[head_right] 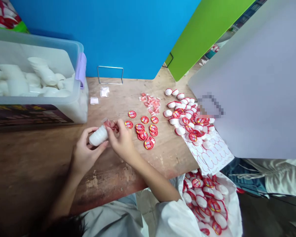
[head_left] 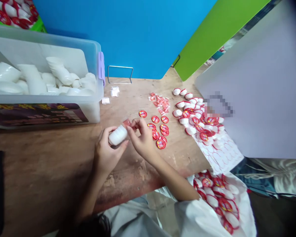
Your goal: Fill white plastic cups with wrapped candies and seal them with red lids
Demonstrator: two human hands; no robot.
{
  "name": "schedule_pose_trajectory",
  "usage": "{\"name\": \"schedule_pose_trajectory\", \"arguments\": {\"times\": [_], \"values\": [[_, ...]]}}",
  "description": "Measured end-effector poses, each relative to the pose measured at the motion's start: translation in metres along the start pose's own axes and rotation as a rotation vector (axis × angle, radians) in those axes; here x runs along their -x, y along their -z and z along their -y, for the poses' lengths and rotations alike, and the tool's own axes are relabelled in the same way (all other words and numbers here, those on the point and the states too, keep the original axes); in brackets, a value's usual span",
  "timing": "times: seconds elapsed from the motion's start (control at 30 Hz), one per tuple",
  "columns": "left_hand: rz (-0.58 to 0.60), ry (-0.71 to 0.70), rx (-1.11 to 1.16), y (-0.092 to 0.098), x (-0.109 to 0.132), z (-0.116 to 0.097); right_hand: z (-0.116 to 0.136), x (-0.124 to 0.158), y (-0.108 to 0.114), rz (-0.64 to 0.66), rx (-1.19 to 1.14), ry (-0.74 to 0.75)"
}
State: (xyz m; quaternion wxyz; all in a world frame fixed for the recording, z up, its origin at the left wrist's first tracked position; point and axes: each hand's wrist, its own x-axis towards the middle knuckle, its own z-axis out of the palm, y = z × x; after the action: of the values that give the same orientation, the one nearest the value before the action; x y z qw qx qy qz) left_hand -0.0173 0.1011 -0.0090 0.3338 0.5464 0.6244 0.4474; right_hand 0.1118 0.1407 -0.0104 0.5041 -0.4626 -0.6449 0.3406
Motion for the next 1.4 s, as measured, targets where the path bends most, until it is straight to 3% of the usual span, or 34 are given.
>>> {"name": "schedule_pose_trajectory", "arguments": {"times": [0.17,0.33,0.57,0.77,0.93,1.07,1.23,1.4], "values": [[-0.066,-0.125,-0.249,0.0,0.008,-0.002,0.003,0.008,-0.013,-0.001,0.048,0.091],[-0.105,-0.206,-0.44,0.0,0.018,-0.001,0.003,0.0,-0.026,-0.025,0.085,-0.047],[-0.056,-0.121,-0.383,-0.002,0.022,0.007,-0.002,-0.016,-0.034,-0.084,0.151,-0.014],[-0.146,-0.222,-0.4,0.004,0.025,0.006,0.001,-0.018,-0.031,-0.116,0.135,-0.018],[-0.051,-0.102,-0.333,0.01,0.027,0.002,0.006,-0.011,-0.032,-0.125,0.129,0.014],[-0.056,-0.003,-0.294,0.013,0.028,0.002,0.002,-0.011,-0.032,-0.111,0.135,0.045],[0.024,0.181,-0.181,0.024,0.026,0.009,-0.01,-0.019,-0.021,-0.258,0.213,0.1],[0.021,0.084,-0.11,0.019,0.024,0.015,-0.014,-0.015,-0.024,-0.292,0.219,0.139]]}}
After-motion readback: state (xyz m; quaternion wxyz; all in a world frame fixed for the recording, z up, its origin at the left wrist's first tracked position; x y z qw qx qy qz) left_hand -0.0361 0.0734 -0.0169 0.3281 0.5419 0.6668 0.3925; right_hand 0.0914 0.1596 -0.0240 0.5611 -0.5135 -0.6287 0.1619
